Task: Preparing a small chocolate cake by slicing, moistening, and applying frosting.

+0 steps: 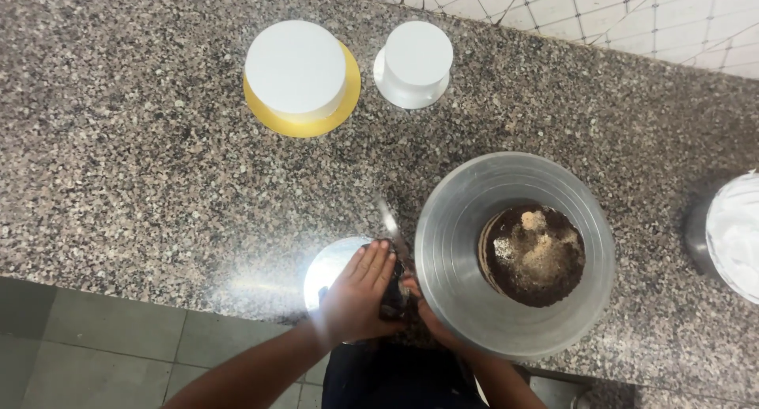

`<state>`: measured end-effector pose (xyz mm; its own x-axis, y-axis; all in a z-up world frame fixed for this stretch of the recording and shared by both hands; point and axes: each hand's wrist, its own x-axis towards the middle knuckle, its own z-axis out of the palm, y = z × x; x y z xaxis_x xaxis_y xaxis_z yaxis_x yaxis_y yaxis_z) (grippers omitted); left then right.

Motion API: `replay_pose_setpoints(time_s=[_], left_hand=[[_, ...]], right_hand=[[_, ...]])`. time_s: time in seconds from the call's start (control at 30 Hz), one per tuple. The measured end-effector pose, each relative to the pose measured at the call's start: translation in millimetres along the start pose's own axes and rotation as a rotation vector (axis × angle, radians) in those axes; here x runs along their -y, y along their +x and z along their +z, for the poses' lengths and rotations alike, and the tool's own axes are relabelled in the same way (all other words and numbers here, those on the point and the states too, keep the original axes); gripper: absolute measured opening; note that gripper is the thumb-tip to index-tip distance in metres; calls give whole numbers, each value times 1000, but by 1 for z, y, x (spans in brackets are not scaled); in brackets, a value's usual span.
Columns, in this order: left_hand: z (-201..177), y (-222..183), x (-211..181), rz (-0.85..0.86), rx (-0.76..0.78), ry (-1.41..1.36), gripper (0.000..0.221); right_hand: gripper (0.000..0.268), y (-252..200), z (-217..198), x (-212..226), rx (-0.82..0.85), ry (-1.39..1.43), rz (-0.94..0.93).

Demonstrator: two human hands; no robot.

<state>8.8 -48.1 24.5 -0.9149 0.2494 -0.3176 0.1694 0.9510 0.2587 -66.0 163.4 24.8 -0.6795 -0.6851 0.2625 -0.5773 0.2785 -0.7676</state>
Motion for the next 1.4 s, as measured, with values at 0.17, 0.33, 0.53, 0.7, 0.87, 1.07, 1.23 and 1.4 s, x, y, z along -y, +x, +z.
replay_pose_setpoints(time_s=[0.17,0.33,0.53,0.7,0.87,1.07,1.23,1.4], left_hand=[[-10,-1,2,123,18,12,121],[-9,-1,6,225,-8,45,118],[9,-4,15,374,-173,7,113],[16,-2,18,487,-115,72,105],[23,-2,17,466,-141,41,104],[32,-29,-3,344,-216,-45,98],[58,-61,-7,295,-363,-10,86],[60,-99,-3,286,-285,-396,76]], right_hand=[[32,6,-11,19,-32,-272,-250],[33,13,-7,21,9,-150,-81],[42,32,-2,21,121,-177,-18],[50,49,1,23,209,-215,32],[57,28,45,-30,241,14,129],[58,19,61,-47,232,468,328],[53,25,53,-33,250,294,355],[49,27,58,-27,229,378,534]])
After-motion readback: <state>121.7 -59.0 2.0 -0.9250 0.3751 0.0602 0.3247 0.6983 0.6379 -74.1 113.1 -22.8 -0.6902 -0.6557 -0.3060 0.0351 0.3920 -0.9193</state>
